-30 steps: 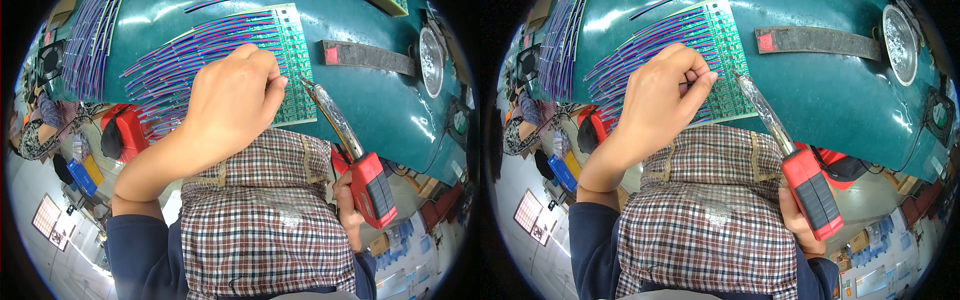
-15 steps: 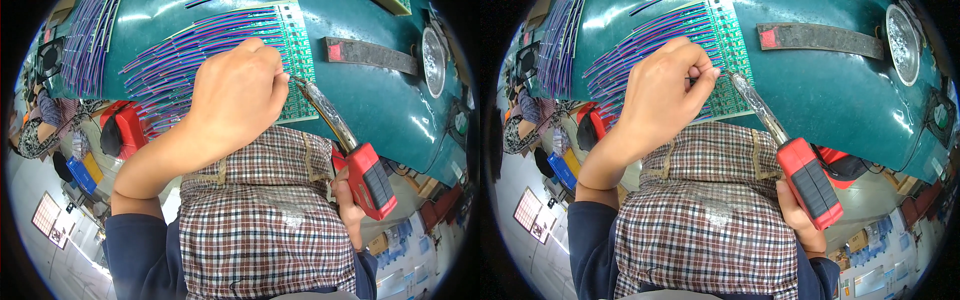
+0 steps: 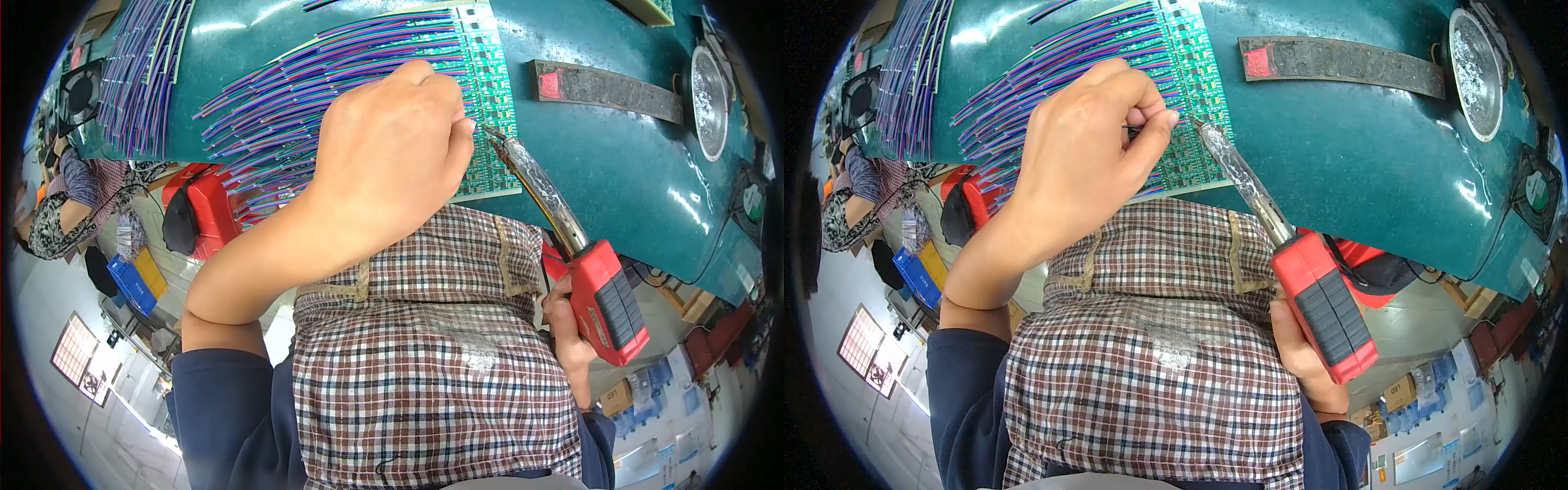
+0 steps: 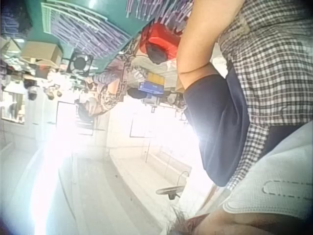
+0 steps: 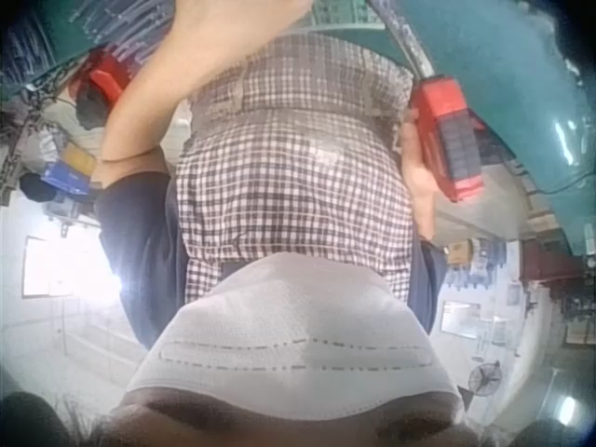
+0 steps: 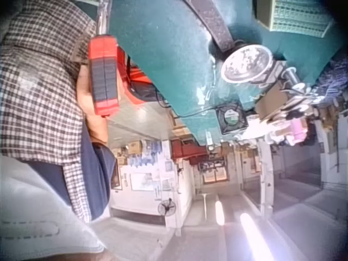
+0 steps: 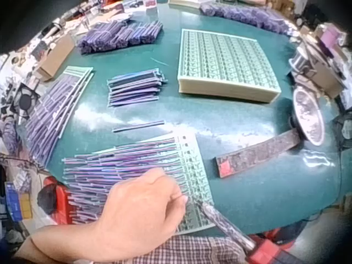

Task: The person solders wires to LED light strips on a circuit board assembly using a soldering gun.

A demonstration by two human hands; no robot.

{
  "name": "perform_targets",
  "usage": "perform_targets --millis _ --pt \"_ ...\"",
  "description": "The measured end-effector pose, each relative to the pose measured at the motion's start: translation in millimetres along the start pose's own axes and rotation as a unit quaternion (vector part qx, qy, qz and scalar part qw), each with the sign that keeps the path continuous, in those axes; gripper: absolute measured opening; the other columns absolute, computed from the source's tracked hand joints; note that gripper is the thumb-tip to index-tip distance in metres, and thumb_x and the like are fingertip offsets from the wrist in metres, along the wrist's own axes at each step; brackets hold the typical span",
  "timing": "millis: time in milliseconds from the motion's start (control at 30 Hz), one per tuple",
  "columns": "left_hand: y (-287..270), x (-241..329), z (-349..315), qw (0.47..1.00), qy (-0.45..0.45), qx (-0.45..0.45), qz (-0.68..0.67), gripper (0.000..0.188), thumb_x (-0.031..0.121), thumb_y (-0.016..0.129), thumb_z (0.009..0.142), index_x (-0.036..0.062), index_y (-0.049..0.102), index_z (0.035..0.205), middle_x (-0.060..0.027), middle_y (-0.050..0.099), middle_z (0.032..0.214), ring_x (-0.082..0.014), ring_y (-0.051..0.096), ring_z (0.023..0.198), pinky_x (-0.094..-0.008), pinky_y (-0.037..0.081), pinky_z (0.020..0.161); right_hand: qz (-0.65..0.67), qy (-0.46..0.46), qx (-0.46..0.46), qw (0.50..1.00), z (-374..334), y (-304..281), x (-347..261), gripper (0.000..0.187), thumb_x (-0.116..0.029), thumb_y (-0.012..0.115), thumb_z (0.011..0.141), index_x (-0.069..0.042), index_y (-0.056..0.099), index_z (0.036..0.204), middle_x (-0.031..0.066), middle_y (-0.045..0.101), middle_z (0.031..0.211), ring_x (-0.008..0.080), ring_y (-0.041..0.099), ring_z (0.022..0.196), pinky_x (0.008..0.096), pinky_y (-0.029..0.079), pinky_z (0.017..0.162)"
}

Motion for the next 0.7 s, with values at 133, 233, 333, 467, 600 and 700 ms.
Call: perform_targets --millis 133,233,333,467,600,700 --pt "0.2 0.1 -0.2 1.000 -0.002 0.001 0.003 0.017 0.012 0.074 0.086 0.0018 0.062 0.079 -0.0104 0.062 0.079 -0.0259 0.066 0.063 -0.0364 0.051 0.056 0.021 0.001 -0.029 0.999 3.1 1.6 1.2 0.004 -0.001 0.062 0.089 0.002 0.060 0.088 0.0066 0.056 0.072 0.0146 0.051 0.060 0.0283 0.042 0.056" --pt "-0.1 0.1 0.0 1.000 -0.002 0.002 0.003 0.017 0.012 0.074 0.086 0.0018 0.062 0.079 -0.0103 0.062 0.079 -0.0259 0.066 0.063 -0.0365 0.051 0.056 0.018 -0.009 -0.033 0.999 3.2 3.4 0.2 0.004 -0.001 0.061 0.089 0.002 0.059 0.087 0.0074 0.057 0.073 0.0151 0.052 0.061 0.0283 0.042 0.056" --pt "0.2 0.6 -0.2 1.000 0.004 0.005 0.005 0.017 0.012 0.074 0.086 0.0021 0.062 0.079 -0.0102 0.062 0.078 -0.0259 0.066 0.063 -0.0369 0.051 0.056 0.022 -0.002 -0.029 0.999 2.2 3.9 2.0 0.004 -0.001 0.060 0.089 0.001 0.059 0.087 0.0082 0.057 0.074 0.0156 0.052 0.062 0.0286 0.043 0.055" --pt "0.2 0.5 0.4 1.000 0.003 0.003 0.005 0.017 0.012 0.074 0.086 0.0024 0.062 0.079 -0.0101 0.062 0.078 -0.0259 0.065 0.062 -0.0375 0.051 0.056 0.018 -0.016 -0.020 1.000 2.6 1.0 -0.8 0.005 -0.003 0.062 0.090 0.001 0.059 0.089 0.0083 0.057 0.074 0.0158 0.052 0.062 0.0288 0.043 0.056" --pt "0.2 0.3 -0.1 1.000 0.005 0.003 0.014 0.017 0.013 0.074 0.086 0.0025 0.062 0.079 -0.0100 0.061 0.078 -0.0259 0.065 0.062 -0.0377 0.051 0.056 0.027 -0.014 -0.034 0.999 -3.3 -0.5 4.6 0.008 -0.004 0.063 0.091 0.002 0.059 0.093 0.0080 0.058 0.075 0.0154 0.053 0.062 0.0284 0.043 0.056" --pt "0.3 0.5 0.0 1.000 0.005 0.002 0.007 0.018 0.013 0.074 0.086 0.0025 0.062 0.079 -0.0100 0.061 0.079 -0.0254 0.065 0.062 -0.0373 0.051 0.056 0.013 -0.006 -0.008 1.000 -7.6 -2.6 8.1 0.009 -0.005 0.063 0.091 0.003 0.059 0.094 0.0077 0.057 0.075 0.0148 0.052 0.062 0.0282 0.043 0.056"
Point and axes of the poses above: each hand's wrist, its own z-axis towards the middle knuckle, its own y-axis out of the palm, x = y × z, the point moved 7 cm from there along z, towards the middle knuckle
